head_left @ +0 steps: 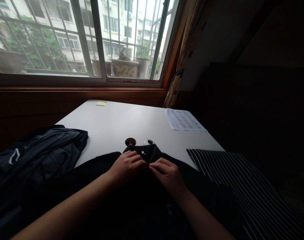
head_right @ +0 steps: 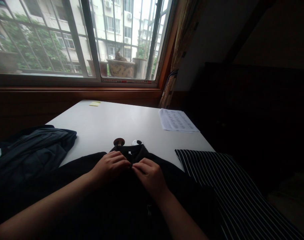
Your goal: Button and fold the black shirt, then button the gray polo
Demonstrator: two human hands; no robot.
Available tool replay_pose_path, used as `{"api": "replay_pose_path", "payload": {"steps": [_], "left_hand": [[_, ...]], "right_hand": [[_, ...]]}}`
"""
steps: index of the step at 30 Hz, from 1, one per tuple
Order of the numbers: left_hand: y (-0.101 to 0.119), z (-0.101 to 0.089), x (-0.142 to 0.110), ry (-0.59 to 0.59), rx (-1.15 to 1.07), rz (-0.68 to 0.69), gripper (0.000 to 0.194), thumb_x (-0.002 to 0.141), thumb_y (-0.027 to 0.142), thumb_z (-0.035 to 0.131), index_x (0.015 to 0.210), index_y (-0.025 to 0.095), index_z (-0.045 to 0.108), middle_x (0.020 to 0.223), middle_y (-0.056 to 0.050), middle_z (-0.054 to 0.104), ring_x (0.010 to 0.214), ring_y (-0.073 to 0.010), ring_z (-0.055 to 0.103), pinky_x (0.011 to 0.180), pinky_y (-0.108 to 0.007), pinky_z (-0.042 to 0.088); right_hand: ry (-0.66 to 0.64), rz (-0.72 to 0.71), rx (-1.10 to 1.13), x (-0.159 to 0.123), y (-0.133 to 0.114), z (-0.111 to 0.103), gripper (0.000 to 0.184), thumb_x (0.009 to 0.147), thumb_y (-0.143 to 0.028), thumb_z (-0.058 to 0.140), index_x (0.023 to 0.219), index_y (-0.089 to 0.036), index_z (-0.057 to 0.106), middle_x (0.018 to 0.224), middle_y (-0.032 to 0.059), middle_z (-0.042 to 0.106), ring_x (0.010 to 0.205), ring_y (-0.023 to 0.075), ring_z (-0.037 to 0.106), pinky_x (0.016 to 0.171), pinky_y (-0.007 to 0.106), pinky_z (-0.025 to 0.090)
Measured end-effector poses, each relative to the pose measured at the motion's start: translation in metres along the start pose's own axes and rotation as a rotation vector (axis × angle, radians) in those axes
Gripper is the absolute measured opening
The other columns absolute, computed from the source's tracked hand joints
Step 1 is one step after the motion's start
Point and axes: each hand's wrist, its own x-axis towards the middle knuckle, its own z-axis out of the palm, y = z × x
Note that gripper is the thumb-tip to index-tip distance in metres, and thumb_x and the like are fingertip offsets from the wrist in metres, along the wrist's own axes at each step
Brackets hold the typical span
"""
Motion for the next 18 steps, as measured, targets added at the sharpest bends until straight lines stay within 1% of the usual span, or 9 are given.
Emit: {"api": "replay_pose_path", "payload": {"steps": [6,10,14,18], "left_hand": [[-0.0004,0.0011,-0.0002,0.007,-0.005,0.004,0.014,0.102,0.026,0.055,0.103,0.02,0.067,0.091,-0.003,0.071,0.08,-0.0188,0.06,0.071,-0.032,0.045],[-0.0008,0.0015,0.0013,0.028,0.004,0.0,0.013,0.101,0.026,0.056,0.101,0.019,0.067,0.09,-0.003,0.071,0.079,-0.0189,0.06,0.07,-0.032,0.046],[-0.0002,0.0027,0.0027,0.085,-0.03,-0.009,0.015,0.102,0.028,0.055,0.097,0.018,0.066,0.086,-0.004,0.071,0.077,-0.0181,0.061,0.069,-0.031,0.049],[0.002,0.0051,0.002,0.143,-0.123,-0.05,0.013,0.102,0.026,0.053,0.099,0.018,0.063,0.085,-0.003,0.073,0.074,-0.0167,0.064,0.069,-0.029,0.052]], "right_hand": [[-0.011,0.109,0.089,0.0019,-0.0001,0.0026,0.009,0.091,-0.021,0.07,0.092,-0.023,0.079,0.081,0.0014,0.069,0.074,0.0164,0.068,0.069,0.028,0.054],[-0.01,0.114,0.13,0.003,0.0,0.0023,0.01,0.091,-0.025,0.069,0.096,-0.023,0.079,0.082,0.0019,0.069,0.076,0.0168,0.068,0.069,0.028,0.055],[-0.012,0.123,0.149,0.0032,-0.0001,0.0021,0.011,0.091,-0.024,0.069,0.097,-0.023,0.079,0.083,0.0019,0.069,0.077,0.0167,0.068,0.07,0.028,0.054],[-0.038,0.151,0.166,0.0038,-0.0004,0.0019,0.011,0.09,-0.022,0.07,0.097,-0.023,0.079,0.083,0.0015,0.069,0.078,0.017,0.068,0.071,0.029,0.054]]}}
